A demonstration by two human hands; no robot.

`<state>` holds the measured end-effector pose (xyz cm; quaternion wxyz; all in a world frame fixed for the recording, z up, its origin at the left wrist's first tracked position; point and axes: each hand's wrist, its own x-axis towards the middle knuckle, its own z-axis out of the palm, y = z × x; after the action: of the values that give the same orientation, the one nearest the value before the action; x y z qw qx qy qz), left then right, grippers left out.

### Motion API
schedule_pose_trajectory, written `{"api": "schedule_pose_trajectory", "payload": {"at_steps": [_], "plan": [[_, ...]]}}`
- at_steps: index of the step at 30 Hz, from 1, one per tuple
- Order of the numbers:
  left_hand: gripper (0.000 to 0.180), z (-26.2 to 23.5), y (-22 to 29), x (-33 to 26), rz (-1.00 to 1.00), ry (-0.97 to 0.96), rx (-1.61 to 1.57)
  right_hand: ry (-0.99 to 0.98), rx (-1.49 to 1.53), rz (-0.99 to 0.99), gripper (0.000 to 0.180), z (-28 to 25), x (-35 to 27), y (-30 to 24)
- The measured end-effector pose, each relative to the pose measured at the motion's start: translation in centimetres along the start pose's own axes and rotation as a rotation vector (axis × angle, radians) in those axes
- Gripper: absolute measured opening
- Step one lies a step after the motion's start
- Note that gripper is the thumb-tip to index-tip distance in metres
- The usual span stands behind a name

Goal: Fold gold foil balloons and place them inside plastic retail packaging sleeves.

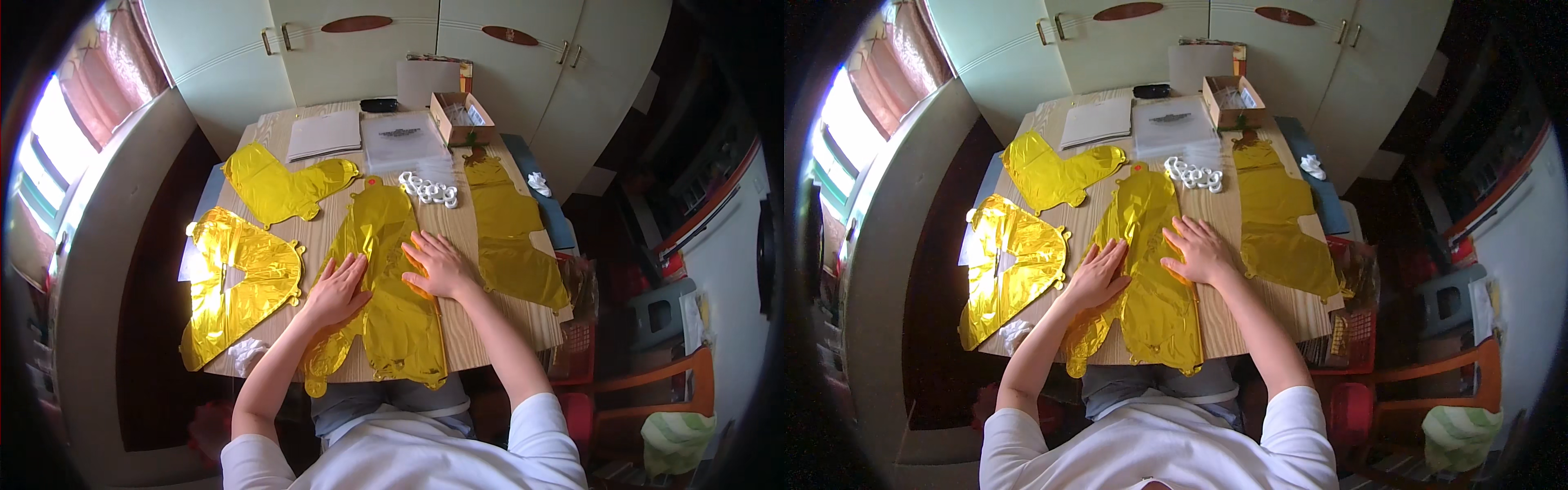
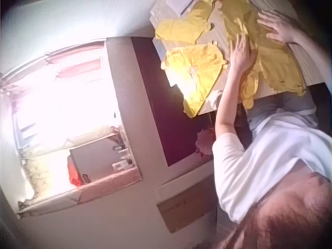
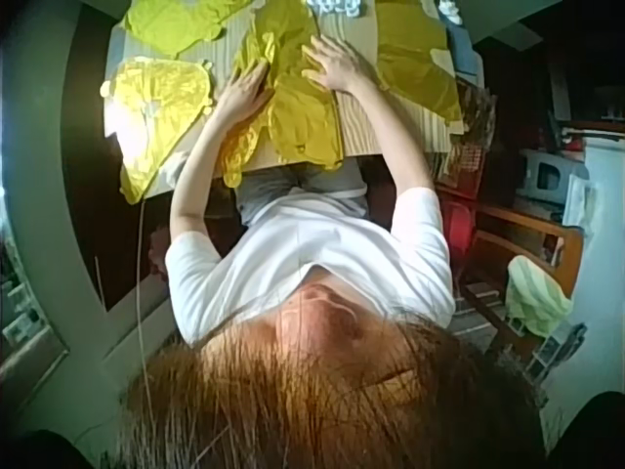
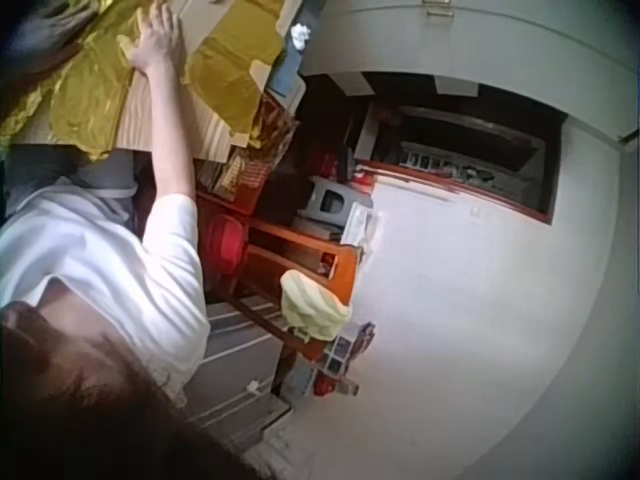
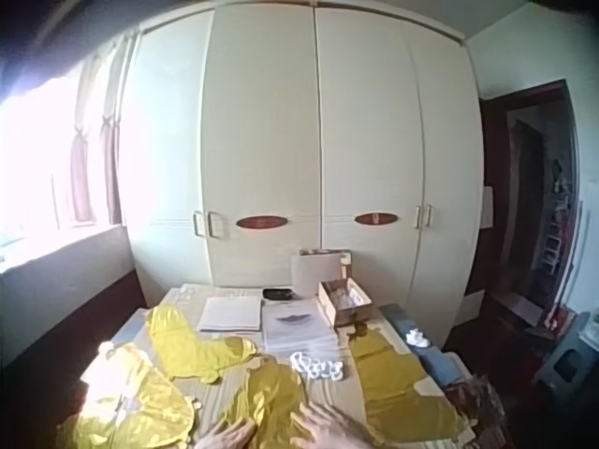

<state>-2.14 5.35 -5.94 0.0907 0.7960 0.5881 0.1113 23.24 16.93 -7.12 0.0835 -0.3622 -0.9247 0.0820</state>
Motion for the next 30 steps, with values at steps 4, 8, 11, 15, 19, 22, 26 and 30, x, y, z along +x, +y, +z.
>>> {"api": "schedule_pose_trajectory", "payload": {"at_steps": [4, 8, 11, 15, 19, 22, 26, 30], "plan": [[0.071, -0.2, 0.3, 0.0, 0.010, -0.002, -0.017, 0.025, 0.024, 0.001, 0.071, 0.2, 0.0, 0.2], [0.069, 0.1, 0.2, 0.0, 0.026, 0.017, 0.025, 0.051, 0.027, -0.004, 0.070, 0.7, 0.0, 0.5], [0.068, 0.2, 0.1, -0.3, 0.025, 0.026, 0.036, 0.029, 0.036, 0.007, 0.070, 0.2, 0.0, 0.0], [0.068, 0.4, 0.1, -0.1, 0.030, 0.037, 0.040, 0.038, 0.031, 0.002, 0.071, 0.5, -0.1, 0.3], [0.067, 0.5, 0.1, -0.2, 0.027, 0.039, 0.034, 0.024, 0.035, 0.002, 0.071, 0.3, -0.1, 0.3], [0.068, 0.2, 0.3, -0.4, 0.023, 0.032, 0.030, 0.005, 0.025, -0.006, 0.071, 0.3, -0.2, 0.2], [0.068, -0.4, -0.3, -2.1, -0.024, 0.101, 0.084, -0.020, 0.028, -0.012, 0.070, 0.0, -0.3, -0.4], [0.060, -4.0, 2.0, -6.3, -0.239, 0.193, 0.012, -0.012, 0.012, -0.001, 0.070, 0.2, -0.8, -0.2]]}}
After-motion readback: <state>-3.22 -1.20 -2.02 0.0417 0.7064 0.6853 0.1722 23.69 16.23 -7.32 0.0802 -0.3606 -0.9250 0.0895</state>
